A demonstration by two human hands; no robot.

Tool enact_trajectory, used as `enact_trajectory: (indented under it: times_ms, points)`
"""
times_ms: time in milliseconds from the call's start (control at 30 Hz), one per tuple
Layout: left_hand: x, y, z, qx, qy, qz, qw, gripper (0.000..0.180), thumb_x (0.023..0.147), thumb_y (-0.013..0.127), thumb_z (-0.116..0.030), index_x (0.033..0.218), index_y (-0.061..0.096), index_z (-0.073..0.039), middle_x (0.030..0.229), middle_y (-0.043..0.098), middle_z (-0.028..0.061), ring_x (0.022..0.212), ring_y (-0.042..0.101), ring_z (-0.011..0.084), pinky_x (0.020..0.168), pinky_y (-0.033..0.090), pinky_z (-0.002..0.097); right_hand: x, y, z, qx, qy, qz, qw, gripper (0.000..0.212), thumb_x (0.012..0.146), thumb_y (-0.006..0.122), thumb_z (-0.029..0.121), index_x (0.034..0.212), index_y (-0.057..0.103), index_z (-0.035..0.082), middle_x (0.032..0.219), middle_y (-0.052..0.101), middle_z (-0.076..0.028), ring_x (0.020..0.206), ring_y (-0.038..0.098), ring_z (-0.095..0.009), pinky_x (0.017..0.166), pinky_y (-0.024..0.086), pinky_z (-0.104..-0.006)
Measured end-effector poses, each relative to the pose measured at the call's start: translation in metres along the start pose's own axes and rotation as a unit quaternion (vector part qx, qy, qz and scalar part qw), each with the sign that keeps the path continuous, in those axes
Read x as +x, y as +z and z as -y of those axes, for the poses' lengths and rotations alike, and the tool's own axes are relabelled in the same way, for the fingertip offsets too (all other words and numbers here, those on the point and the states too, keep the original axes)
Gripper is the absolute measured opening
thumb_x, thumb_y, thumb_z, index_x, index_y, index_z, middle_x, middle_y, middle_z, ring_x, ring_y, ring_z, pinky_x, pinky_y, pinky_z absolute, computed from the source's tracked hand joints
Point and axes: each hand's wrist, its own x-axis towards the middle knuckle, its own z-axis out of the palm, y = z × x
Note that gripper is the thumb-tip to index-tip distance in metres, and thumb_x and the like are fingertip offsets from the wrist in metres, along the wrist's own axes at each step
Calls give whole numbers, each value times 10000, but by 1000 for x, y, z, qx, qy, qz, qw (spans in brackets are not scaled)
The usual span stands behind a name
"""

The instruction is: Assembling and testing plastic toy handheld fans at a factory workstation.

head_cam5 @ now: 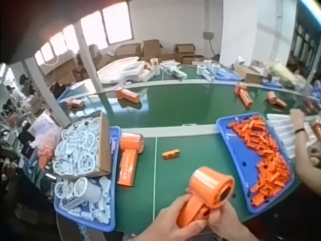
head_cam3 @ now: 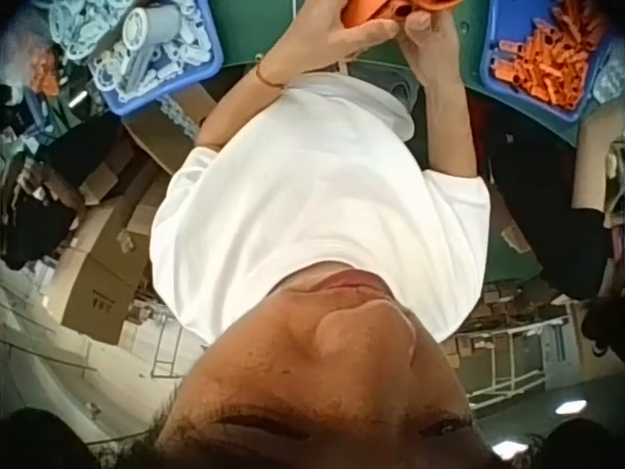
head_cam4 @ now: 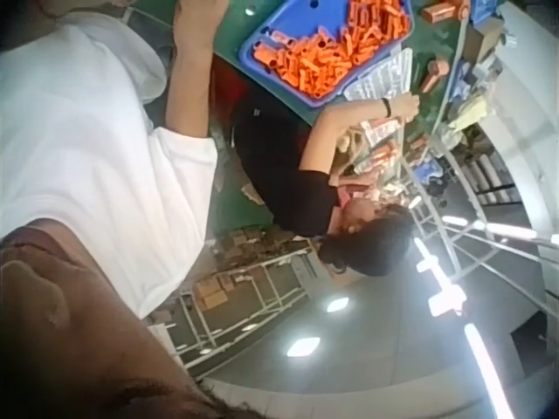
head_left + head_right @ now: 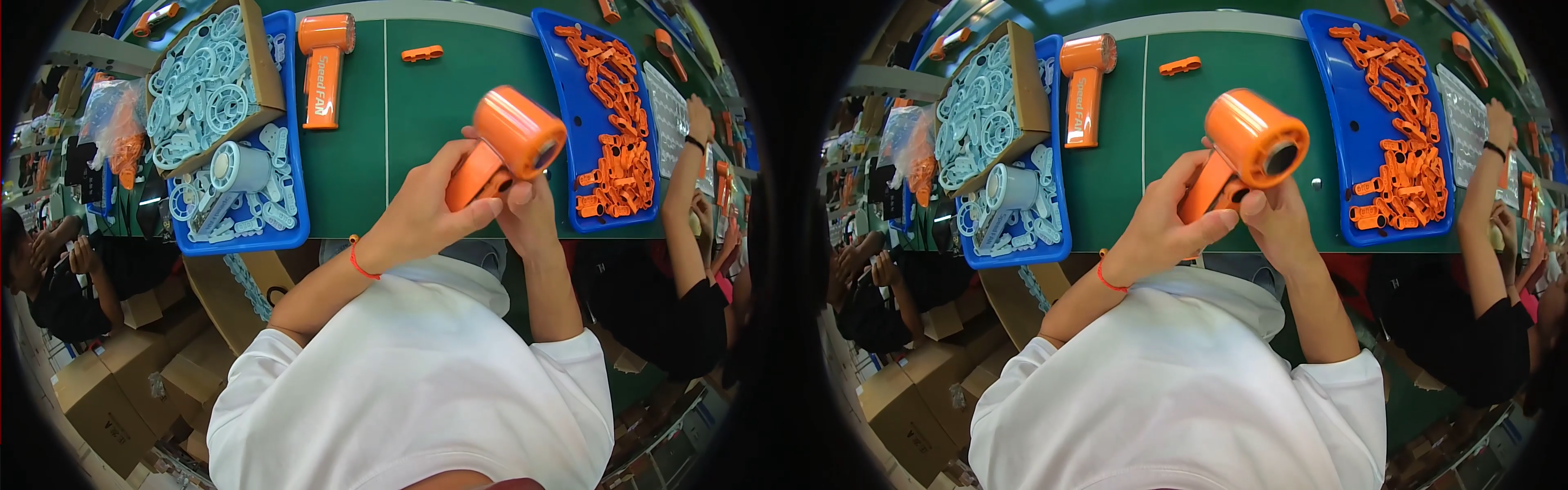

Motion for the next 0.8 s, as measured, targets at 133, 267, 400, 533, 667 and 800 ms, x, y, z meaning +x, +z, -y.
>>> enact_trajectory:
  times_ms: [133,267,400,533,667,800]
  points:
    - [-1,10,11,140,127,-41,981,796,652,687,-135,1322,293,35,1165,463,209,1106,435,369,923,371,410,1,3,-3,-145,18,-16,989,727,708,719,271,1285,376,-9,1319,422,-185,1166,477,-259,969,404,-394]
    - [-7,10,2,114,241,-99,959,804,615,681,-59,1330,320,10,1208,390,191,1094,391,360,944,349,405,-5,0,8,-143,-23,34,989,567,723,683,95,1224,433,3,1167,536,-172,1123,510,-287,948,424,-399]
    - [-8,-5,16,218,249,-239,913,644,673,658,-42,1265,405,-16,1217,392,169,1073,425,298,874,407,358,16,21,18,-132,-264,63,954,329,714,641,-109,959,484,45,970,582,-119,928,579,-252,865,462,-387]
    - [-19,-20,31,-9,-109,-112,988,170,760,569,-9,925,606,-25,756,558,61,742,551,219,671,448,315,22,-19,-1,-389,-215,45,895,312,734,603,-76,967,465,79,908,537,-69,896,551,-219,833,465,-391]
    - [-26,-11,44,93,61,-160,981,57,769,555,-21,732,595,-34,550,469,23,563,518,214,568,429,325,27,-13,-1,-402,-288,73,866,293,748,592,-73,971,471,75,910,534,-67,879,547,-197,802,468,-354]
    - [-41,6,29,158,396,-10,905,129,758,615,-100,641,561,-98,629,545,15,562,537,176,526,429,307,16,-25,-18,-238,-10,62,969,246,854,577,82,1080,483,63,889,536,-62,840,552,-172,776,471,-312]
